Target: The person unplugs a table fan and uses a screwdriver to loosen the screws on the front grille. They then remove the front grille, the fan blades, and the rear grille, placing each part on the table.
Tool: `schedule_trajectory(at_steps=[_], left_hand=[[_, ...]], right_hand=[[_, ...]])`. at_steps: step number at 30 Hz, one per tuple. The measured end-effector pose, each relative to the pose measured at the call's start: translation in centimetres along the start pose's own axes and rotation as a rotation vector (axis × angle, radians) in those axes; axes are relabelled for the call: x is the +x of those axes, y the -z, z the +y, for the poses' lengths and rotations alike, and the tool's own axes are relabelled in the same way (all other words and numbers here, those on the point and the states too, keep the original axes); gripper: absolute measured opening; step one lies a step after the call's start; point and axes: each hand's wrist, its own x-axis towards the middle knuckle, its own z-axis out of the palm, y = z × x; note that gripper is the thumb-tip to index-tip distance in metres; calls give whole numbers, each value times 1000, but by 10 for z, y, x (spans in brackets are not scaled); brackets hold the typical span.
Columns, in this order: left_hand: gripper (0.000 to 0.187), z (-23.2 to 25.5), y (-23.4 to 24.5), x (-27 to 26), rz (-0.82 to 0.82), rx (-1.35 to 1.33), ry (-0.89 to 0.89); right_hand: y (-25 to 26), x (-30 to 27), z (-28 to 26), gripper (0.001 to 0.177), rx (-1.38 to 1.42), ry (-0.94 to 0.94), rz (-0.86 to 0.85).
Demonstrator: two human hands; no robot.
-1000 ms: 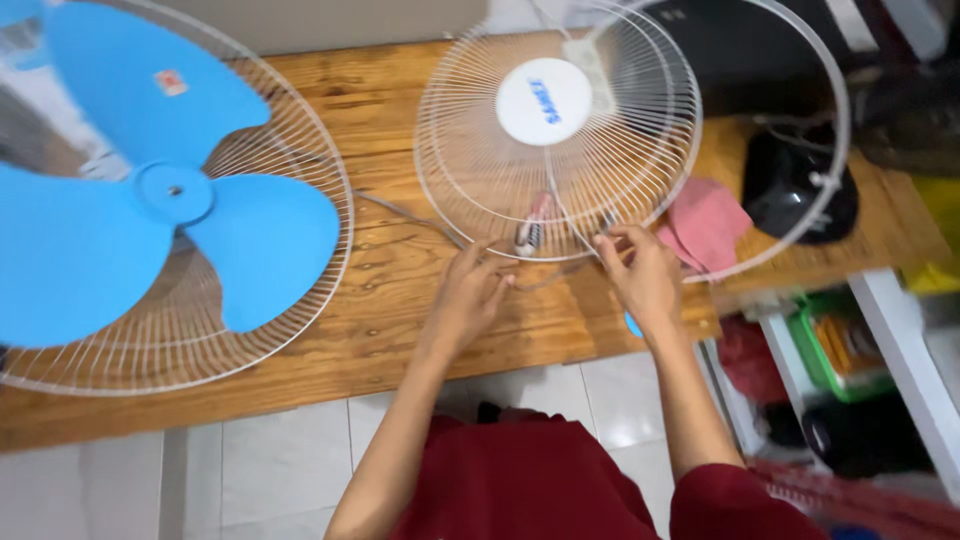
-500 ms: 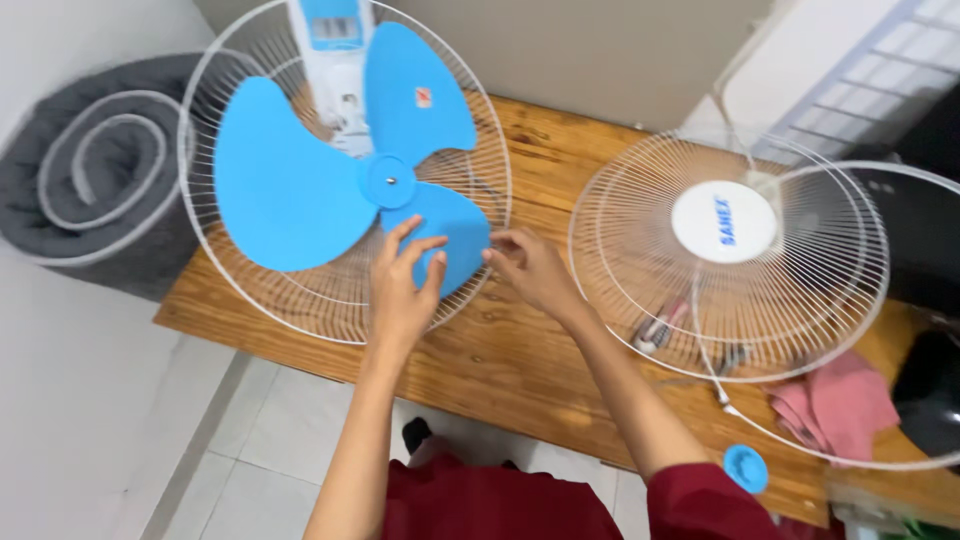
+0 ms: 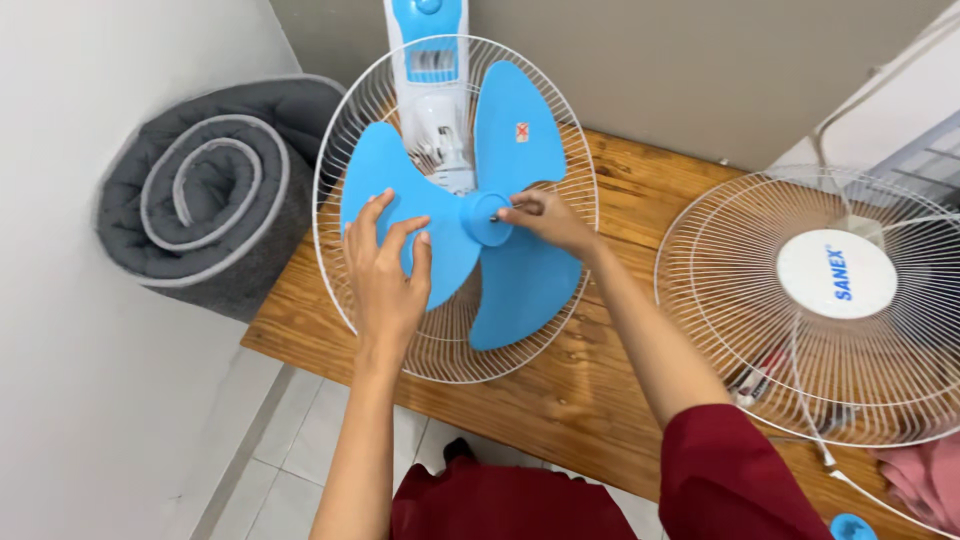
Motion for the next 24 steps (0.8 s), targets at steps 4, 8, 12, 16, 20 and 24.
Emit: schedule_trajectory(at_steps=[4, 8, 12, 16, 20, 24], left_hand=[[14, -16, 2, -3, -45, -82, 34], [20, -21, -31, -5, -167, -72, -1], [45, -22, -83, 9, -290, 170, -98], [66, -21, -117, 24, -344, 416, -114], [78, -21, -130, 36, -446, 501, -73], [77, -26, -136, 41, -429, 507, -109]], right_hand=[[1, 17, 4, 66, -115, -155, -26], [0, 14, -13, 62, -124, -328, -97], [3, 5, -24, 61, 138, -306, -257], [8, 11, -6, 59, 180, -324, -241], [5, 29, 24, 63, 140, -260, -200], [2, 31, 37, 64, 155, -233, -130]])
